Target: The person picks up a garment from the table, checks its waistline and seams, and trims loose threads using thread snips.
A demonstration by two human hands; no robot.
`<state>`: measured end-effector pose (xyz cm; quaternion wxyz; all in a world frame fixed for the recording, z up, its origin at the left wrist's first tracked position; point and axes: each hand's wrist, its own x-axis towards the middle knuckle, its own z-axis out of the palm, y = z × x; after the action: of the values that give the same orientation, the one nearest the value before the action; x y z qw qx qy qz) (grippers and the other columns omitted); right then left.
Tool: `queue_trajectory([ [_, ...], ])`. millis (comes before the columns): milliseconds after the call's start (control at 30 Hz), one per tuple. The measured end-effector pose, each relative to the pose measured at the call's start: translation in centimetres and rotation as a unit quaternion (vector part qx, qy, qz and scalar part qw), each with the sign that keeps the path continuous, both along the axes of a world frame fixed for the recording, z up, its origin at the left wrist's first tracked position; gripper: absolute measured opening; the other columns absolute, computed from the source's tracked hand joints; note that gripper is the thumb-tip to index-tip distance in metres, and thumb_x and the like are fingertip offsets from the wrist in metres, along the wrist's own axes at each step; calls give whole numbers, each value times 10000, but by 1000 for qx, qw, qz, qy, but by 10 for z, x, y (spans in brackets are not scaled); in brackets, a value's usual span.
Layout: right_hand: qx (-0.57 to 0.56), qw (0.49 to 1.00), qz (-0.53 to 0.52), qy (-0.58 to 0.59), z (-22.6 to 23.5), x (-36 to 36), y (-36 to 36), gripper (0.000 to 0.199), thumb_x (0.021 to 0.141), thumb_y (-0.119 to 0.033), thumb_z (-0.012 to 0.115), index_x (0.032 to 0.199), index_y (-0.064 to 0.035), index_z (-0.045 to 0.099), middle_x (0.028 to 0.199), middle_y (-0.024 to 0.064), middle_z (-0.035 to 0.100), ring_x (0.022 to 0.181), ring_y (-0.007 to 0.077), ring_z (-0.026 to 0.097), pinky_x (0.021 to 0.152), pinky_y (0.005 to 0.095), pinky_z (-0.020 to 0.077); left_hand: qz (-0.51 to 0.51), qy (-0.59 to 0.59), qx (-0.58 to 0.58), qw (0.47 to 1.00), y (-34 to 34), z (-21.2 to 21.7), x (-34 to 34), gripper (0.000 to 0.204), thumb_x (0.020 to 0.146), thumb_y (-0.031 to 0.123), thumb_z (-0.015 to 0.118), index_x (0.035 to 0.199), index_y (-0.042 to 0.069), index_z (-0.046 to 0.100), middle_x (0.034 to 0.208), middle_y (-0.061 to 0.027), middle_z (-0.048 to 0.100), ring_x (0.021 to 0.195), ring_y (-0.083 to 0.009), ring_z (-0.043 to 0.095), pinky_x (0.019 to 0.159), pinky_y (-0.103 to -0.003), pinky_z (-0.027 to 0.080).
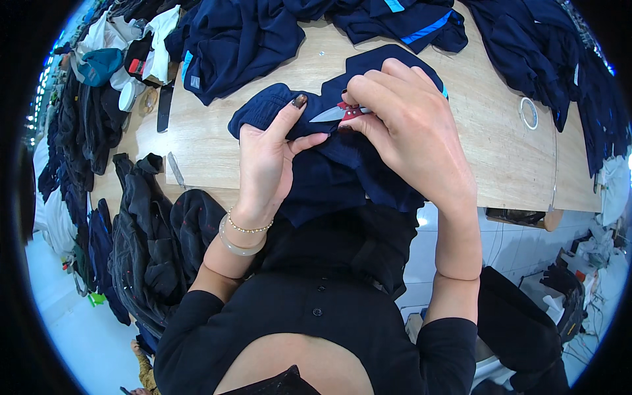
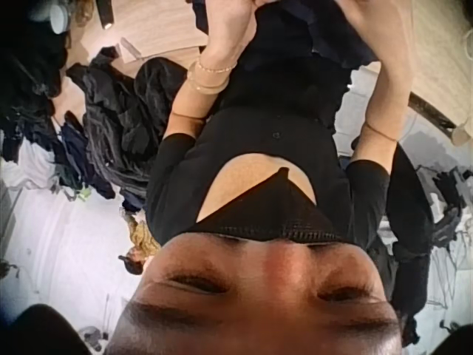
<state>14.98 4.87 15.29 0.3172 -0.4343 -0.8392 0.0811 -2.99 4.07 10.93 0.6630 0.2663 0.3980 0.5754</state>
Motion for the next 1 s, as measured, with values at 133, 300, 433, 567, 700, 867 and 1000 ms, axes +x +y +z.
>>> queue_trajectory([
  [133,8,1000,1,9,1,1,2,197,730,-86,730,848,-46,578,744,48,555,718,218,494,671,326,391,1,3,3,1000,1,-1,-2,154,905,45,638,797,-53,687,764,-34,641,649,-87,622,617,-301,609],
  [300,-83,969,-83,219,1,1,-2,265,767,-111,746,976,-35,602,828,55,617,815,177,592,715,301,475,-32,-83,-17,996,3,3,0,274,979,158,531,914,-75,661,961,-114,680,855,-169,677,792,-403,600],
  [433,-72,971,-61,220,-25,-29,2,359,786,-148,748,1078,-17,585,876,67,615,775,154,607,701,228,478,-80,-153,-39,984,2,-7,1,354,1015,238,450,1094,-78,589,1143,-133,638,1050,-201,633,973,-476,512],
  [567,5,858,-263,442,-61,8,40,73,881,-65,613,918,-2,604,754,-5,566,621,60,472,556,220,397,-113,-171,-16,979,-1,-8,2,454,1029,333,407,1225,-57,531,1267,-144,578,1213,-235,542,1027,-500,444],
  [700,-247,809,-147,512,-43,8,-10,162,952,-114,524,960,-3,642,677,-14,560,521,31,398,501,189,301,-164,-163,-37,972,0,-24,-1,621,1033,466,313,1394,-39,350,1507,-162,304,1404,-298,288,1133,-540,247],
  [867,-490,697,-21,524,-71,2,-54,376,970,-156,512,1283,47,550,1293,117,583,1118,183,582,931,295,451,-313,171,72,932,-2,-31,14,445,1049,382,376,1062,-30,543,952,-57,596,914,-104,546,860,-279,438],
  [1000,-464,543,85,695,-93,-7,-51,592,970,-194,529,1457,55,303,1521,140,336,1351,235,399,1109,367,335,-330,271,140,894,-11,-43,27,436,987,342,518,1146,-64,504,1100,-170,585,1002,-239,576,860,-335,450],
])
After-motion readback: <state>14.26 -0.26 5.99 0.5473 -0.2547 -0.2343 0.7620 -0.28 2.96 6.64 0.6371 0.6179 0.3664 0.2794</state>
